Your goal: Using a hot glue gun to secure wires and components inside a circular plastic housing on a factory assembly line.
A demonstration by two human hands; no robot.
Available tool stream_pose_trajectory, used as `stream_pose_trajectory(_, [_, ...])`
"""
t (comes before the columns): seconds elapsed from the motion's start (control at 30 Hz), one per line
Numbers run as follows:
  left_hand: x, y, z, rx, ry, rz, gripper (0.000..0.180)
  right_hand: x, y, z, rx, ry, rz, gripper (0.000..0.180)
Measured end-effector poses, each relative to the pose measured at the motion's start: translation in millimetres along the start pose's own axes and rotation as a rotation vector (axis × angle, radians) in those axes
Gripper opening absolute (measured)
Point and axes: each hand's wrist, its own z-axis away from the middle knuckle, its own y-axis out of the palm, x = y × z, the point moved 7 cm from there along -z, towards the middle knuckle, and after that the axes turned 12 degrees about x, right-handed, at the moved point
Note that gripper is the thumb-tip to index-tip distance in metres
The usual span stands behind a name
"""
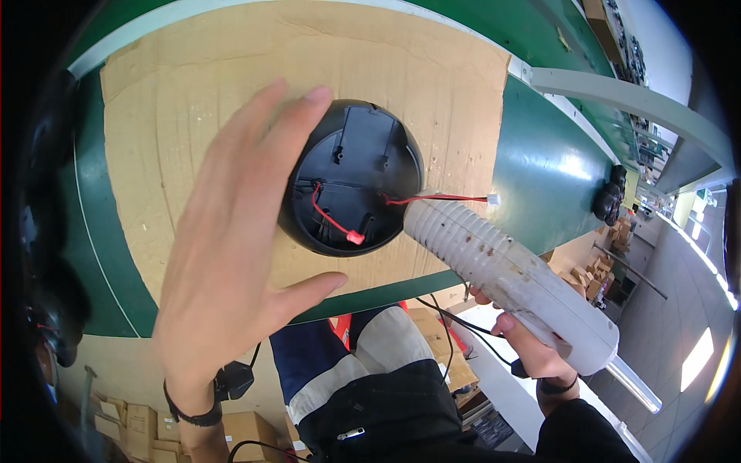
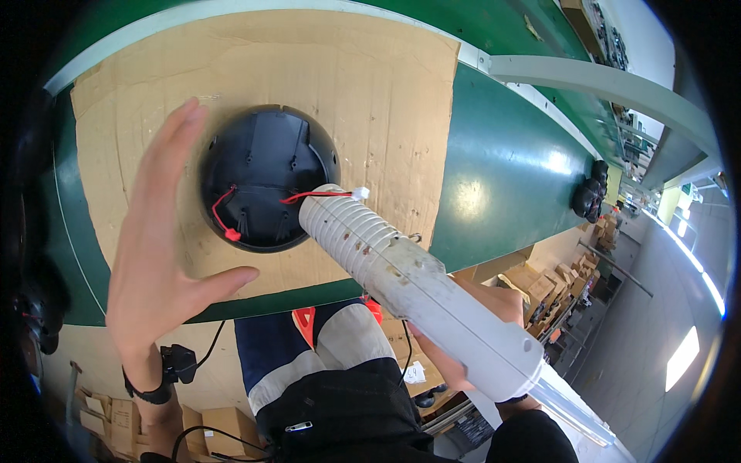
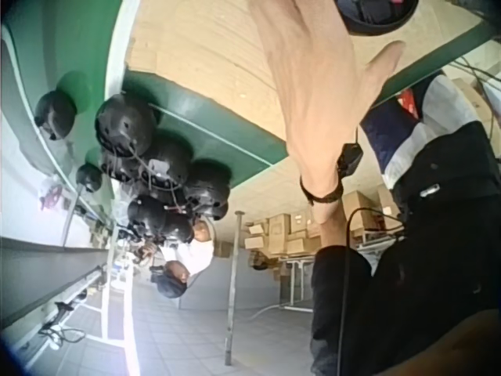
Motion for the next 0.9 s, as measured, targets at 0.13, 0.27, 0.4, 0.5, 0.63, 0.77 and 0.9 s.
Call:
stream_pose_trajectory(0.13, [11,17,-5,-0.027,-0.07,0.14,0.115,2,-8,-14,0.067,0.314,-0.35,0.022])
stream_pose_trajectory(0.27, [20,28,-5,0.006,-0.078,0.256,0.114,1,-9,-12,-0.085,0.223,-0.304,0.015])
stream_pose_trajectory(0.4, [24,27,-2,-0.012,-0.068,0.274,0.114,18,-16,-24,-0.044,0.089,-0.08,0.012])
stream_pose_trajectory(0.5, [24,27,-2,-0.019,-0.075,0.292,0.113,32,-21,-35,-0.007,-0.02,0.095,0.01])
stream_pose_trajectory(0.63, [26,29,-2,-0.02,-0.068,0.285,0.11,52,-26,-47,0.046,-0.165,0.33,0.008])
stream_pose_trajectory(0.77, [28,26,2,-0.03,-0.042,0.243,0.108,59,-31,-63,0.246,0.061,-0.017,0.015])
stream_pose_trajectory(0.9, [28,23,1,-0.032,-0.02,0.204,0.108,72,-34,-80,0.228,0.093,0.139,0.015])
